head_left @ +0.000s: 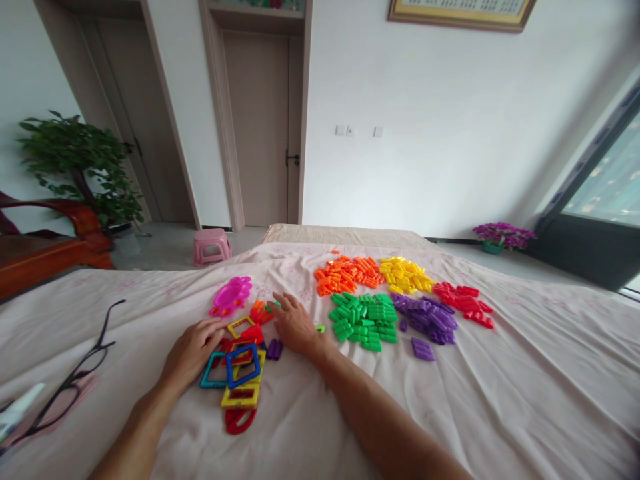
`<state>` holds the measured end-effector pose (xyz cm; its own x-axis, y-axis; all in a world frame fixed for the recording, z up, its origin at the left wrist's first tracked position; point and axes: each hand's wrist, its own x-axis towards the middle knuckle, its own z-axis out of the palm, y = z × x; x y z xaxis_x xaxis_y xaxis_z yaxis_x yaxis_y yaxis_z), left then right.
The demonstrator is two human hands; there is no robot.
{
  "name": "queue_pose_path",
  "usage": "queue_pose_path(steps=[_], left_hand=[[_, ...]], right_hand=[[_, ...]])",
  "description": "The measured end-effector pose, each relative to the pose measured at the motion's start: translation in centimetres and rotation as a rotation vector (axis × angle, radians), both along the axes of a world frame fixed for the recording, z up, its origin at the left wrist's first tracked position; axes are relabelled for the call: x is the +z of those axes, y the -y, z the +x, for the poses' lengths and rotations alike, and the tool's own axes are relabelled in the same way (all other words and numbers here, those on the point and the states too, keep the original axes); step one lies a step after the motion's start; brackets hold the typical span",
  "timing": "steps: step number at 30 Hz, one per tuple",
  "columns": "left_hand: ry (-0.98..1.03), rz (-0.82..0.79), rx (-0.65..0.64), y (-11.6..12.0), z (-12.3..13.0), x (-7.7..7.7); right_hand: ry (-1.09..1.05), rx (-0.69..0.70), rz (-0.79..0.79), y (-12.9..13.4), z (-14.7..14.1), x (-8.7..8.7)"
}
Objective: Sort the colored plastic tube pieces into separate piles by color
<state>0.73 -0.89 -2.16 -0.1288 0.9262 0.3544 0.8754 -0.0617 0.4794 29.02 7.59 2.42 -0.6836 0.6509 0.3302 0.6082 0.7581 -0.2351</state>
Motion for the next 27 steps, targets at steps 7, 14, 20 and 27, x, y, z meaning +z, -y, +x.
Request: queue_pose_path(steps=[7, 14, 20, 27], left_hand=[[0.005, -0.005, 0.005, 0.1, 0.0, 0.0], [0.015, -0.008, 0.0, 0.0, -0.4, -0.4], [0.027, -0.007, -0.017, -0.3, -0.9, -0.9], [0.038, -0.006, -0.011, -0.2, -0.9, -0.8]], right_hand=[[0.035, -0.005, -0.015, -0.2, -0.1, 0.2], [0.035, -0.104, -0.09, 0.1, 0.4, 1.1], [0.012, -0.149, -0.153, 0.0, 1.3, 1.9], [0.01, -0.236, -0.21, -1.0, 4.0, 5.9]])
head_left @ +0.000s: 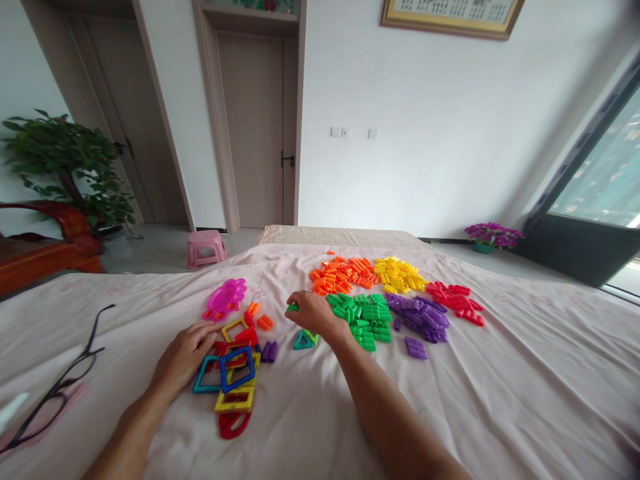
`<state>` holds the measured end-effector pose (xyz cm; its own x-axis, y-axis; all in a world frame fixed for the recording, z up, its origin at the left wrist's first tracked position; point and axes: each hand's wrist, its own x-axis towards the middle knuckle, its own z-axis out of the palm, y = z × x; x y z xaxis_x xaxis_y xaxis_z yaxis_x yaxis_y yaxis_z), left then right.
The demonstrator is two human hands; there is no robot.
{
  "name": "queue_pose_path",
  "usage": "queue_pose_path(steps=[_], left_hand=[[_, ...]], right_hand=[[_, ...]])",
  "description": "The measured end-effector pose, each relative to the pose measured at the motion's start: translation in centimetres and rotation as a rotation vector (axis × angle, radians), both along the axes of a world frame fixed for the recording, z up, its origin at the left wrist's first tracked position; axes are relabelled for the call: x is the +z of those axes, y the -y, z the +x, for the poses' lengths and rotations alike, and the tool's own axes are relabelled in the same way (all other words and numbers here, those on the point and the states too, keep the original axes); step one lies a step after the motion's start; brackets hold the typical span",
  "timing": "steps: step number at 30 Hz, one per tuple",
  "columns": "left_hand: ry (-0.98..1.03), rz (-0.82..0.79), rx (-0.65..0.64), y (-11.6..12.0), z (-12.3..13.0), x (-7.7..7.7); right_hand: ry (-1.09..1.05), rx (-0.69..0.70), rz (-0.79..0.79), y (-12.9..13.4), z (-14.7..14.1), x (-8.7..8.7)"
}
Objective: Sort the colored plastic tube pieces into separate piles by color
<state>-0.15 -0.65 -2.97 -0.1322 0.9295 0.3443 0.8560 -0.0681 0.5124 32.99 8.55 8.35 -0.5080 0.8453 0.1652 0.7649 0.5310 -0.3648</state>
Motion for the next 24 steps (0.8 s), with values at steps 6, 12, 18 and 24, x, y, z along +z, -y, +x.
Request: queue_pose_path(steps=[6, 12, 18, 24], left_hand=[[0.013, -0.028, -0.005, 0.2, 0.4, 0.8], [0.013, -0.027, -0.007, 0.1, 0.3, 0.8], [0.026, -0.024, -0.009, 0.1, 0.3, 0.7], [0.043, -0.027, 0.007, 0.2, 0.6, 0.9]], right_hand=[[0.069, -0.121, 0.012, -0.4, 4.8, 4.1], [0.208, -0.339, -0.012, -1.5, 10.2, 5.5], [0.137, -0.354, 0.043, -1.4, 10.5, 5.9], [-0.021, 0.012, 0.068, 0.2, 4.6, 4.9]])
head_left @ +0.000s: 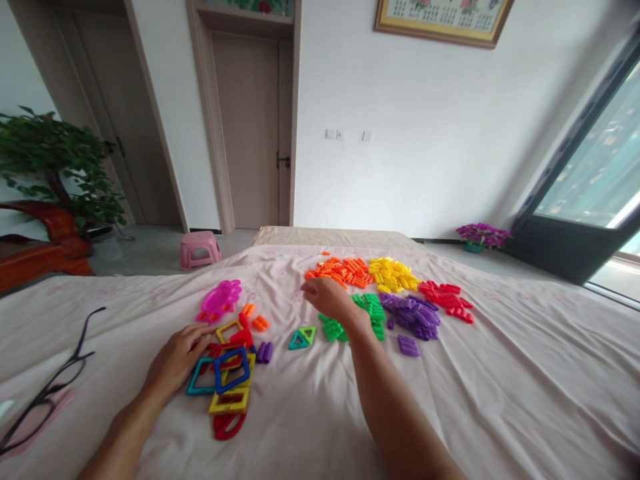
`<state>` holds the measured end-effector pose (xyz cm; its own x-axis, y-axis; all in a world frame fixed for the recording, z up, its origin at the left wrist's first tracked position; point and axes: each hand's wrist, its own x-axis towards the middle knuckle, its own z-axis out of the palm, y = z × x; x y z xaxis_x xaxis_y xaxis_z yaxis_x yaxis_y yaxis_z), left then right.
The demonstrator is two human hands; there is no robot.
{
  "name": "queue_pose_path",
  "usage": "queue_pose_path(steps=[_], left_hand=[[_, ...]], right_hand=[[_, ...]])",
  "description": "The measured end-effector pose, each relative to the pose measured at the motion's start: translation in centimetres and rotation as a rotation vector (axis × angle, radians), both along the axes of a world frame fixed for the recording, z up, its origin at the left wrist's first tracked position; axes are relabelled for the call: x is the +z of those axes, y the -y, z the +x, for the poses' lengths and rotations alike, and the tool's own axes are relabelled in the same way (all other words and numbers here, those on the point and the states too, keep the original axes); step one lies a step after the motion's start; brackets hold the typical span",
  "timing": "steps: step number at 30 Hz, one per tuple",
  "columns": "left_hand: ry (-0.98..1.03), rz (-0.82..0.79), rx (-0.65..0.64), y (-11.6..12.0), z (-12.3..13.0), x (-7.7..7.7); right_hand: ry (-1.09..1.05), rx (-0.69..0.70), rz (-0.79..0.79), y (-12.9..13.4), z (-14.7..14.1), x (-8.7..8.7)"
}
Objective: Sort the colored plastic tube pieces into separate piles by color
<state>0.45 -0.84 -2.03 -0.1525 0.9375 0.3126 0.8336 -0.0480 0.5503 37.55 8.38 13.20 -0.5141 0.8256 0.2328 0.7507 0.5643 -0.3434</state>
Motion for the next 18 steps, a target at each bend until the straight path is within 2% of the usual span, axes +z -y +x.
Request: queue_pose_path(steps=[4, 8, 12, 18], left_hand=[[-0.002, 0.001, -0.002, 0.0, 0.1, 0.1], [-0.007, -0.003, -0.005, 0.1, 0.0, 0.1], [-0.011, 0.0, -0.006, 0.1, -0.1, 0.0], [-0.008, 0.001, -0.003, -0.1, -0.2, -0.4]], right_hand=[[-0.01, 0.229, -0.057, 1.5, -4.5, -2.7], [-0.026, 0.412, -0.094, 3.3, -7.5, -5.1], [-0.115, 0.434, -0.119, 4.2, -8.8, -6.2], [-0.159, 0.421, -0.13, 4.3, -9.5, -7.4]])
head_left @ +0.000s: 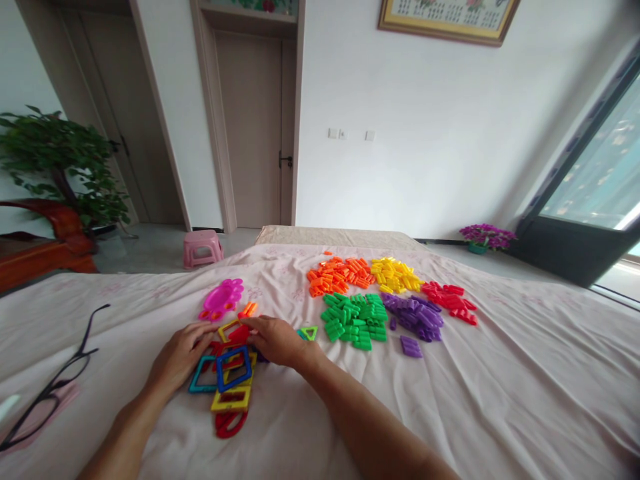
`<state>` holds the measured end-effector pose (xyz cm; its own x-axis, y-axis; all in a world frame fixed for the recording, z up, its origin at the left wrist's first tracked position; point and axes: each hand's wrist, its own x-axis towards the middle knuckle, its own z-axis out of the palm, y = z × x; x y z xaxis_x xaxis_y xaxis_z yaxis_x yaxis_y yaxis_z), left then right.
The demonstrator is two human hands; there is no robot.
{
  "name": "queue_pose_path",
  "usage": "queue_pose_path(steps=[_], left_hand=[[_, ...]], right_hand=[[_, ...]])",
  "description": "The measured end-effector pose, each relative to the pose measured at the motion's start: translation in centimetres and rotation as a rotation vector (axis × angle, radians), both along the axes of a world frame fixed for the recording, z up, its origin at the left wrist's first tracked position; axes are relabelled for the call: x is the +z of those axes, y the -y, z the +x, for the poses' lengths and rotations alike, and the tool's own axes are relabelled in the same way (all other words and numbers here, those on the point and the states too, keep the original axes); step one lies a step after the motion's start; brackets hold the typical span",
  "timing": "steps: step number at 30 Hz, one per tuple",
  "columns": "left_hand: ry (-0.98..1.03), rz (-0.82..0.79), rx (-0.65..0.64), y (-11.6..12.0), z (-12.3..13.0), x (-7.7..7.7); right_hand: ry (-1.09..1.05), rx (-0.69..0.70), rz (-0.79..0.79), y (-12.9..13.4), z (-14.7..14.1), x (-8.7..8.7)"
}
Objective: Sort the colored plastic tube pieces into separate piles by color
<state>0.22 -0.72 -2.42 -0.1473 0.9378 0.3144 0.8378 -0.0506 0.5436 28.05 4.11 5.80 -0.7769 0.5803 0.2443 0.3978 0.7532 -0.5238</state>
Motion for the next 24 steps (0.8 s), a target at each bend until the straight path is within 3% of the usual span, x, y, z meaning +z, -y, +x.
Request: queue_pose_path(steps=[11, 24], left_hand=[[-0.011, 0.013, 0.013, 0.0, 0.1, 0.0], [-0.033, 0.026, 0.012, 0.1, 0.0, -0.1]], right_hand=[[-0.003, -0.088, 0.002, -0.4, -0.6, -2.1], [-0.131, -0.348, 0.02, -2.7, 1.7, -0.9]])
